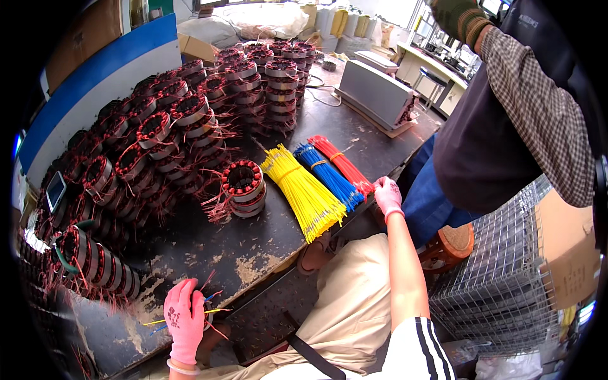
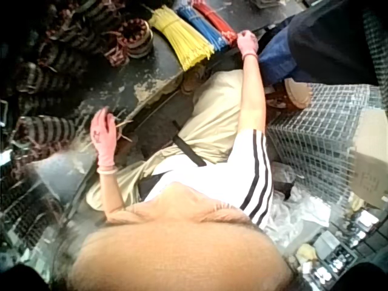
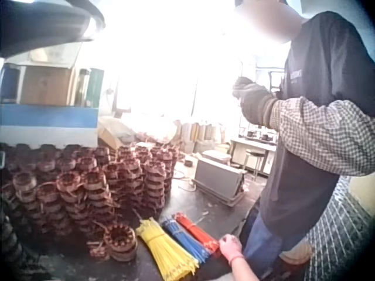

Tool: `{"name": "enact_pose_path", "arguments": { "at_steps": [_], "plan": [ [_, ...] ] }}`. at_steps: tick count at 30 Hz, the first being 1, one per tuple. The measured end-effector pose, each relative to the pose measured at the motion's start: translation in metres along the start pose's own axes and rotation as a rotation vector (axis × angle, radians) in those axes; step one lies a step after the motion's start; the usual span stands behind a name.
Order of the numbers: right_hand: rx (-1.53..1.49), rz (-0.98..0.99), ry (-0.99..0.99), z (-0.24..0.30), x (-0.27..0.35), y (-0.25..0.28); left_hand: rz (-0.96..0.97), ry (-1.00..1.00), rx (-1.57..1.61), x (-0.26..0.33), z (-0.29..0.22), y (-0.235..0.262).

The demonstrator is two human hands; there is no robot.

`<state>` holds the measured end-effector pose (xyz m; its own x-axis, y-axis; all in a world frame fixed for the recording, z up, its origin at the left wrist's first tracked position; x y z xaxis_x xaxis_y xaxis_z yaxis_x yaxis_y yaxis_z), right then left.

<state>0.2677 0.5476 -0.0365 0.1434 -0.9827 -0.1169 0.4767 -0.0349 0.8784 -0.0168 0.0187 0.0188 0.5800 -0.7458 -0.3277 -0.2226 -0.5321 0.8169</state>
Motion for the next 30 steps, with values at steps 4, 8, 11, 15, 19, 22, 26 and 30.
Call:
{"name": "enact_pose_path", "arguments": {
  "at_steps": [4,8,11,15,19,22,26,30],
  "plan": [
    [-0.348,-0.002,-0.117,-0.024,-0.002,-0.006,0.001,0.006,0.01,-0.001,-0.002,-0.001],
    [-0.494,0.148,-0.24,-0.027,-0.008,-0.016,-0.004,0.002,-0.001,0.001,0.0,-0.001],
    [-0.55,0.149,-0.219,-0.021,-0.005,-0.017,-0.009,0.002,0.006,0.001,0.002,0.0],
    [-0.457,-0.019,-0.099,-0.029,-0.001,0.001,-0.011,-0.012,0.018,-0.003,-0.002,-0.003],
    [-0.249,-0.298,0.107,-0.001,0.034,0.057,-0.002,-0.013,0.027,-0.002,-0.002,-0.005],
    [-0.248,-0.471,0.356,0.054,0.106,0.11,-0.025,0.004,0.002,0.002,0.004,-0.002],
    [-0.522,-0.283,0.786,0.143,0.216,0.149,-0.325,-0.225,-0.124,0.001,-0.041,0.032],
    [-0.712,0.128,1.232,0.213,0.304,0.148,-0.546,-0.68,-0.243,-0.01,-0.118,0.066]
  ]
}}
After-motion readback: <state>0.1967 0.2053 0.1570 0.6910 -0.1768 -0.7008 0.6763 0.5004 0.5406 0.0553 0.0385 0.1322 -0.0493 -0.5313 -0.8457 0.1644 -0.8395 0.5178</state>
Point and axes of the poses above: each hand's wrist, its own x-axis away from the middle knuckle, its own y-axis out of the back of the hand, z = x × y, the point moved 4 cm from there along -x, towards the middle knuckle, and after that the axes turned 1 degree about z, right-handed, at the moved point
